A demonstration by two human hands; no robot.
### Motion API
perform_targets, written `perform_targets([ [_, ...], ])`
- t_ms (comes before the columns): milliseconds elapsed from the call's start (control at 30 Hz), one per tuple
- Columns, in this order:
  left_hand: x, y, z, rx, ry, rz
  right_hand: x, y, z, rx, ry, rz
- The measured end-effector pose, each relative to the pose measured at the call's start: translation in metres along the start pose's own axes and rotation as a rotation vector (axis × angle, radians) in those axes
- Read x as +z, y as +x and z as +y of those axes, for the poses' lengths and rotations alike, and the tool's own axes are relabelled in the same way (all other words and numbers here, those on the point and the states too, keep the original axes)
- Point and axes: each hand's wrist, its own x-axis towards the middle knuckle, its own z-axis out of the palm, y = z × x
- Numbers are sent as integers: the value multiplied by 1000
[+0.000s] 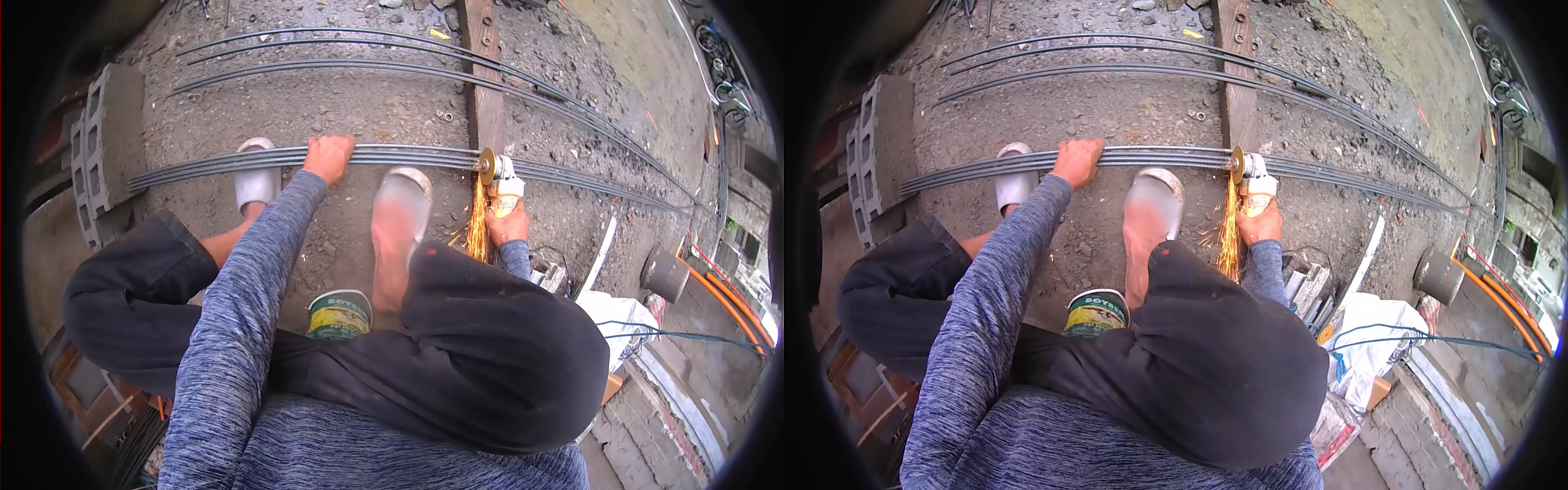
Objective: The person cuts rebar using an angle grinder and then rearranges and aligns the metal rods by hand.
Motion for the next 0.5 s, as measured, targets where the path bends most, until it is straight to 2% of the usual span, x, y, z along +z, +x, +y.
perform_targets([
  [500, -9, 4, 3, -19, 6, -83, -5, -20, -3, 29, -19, -7],
])
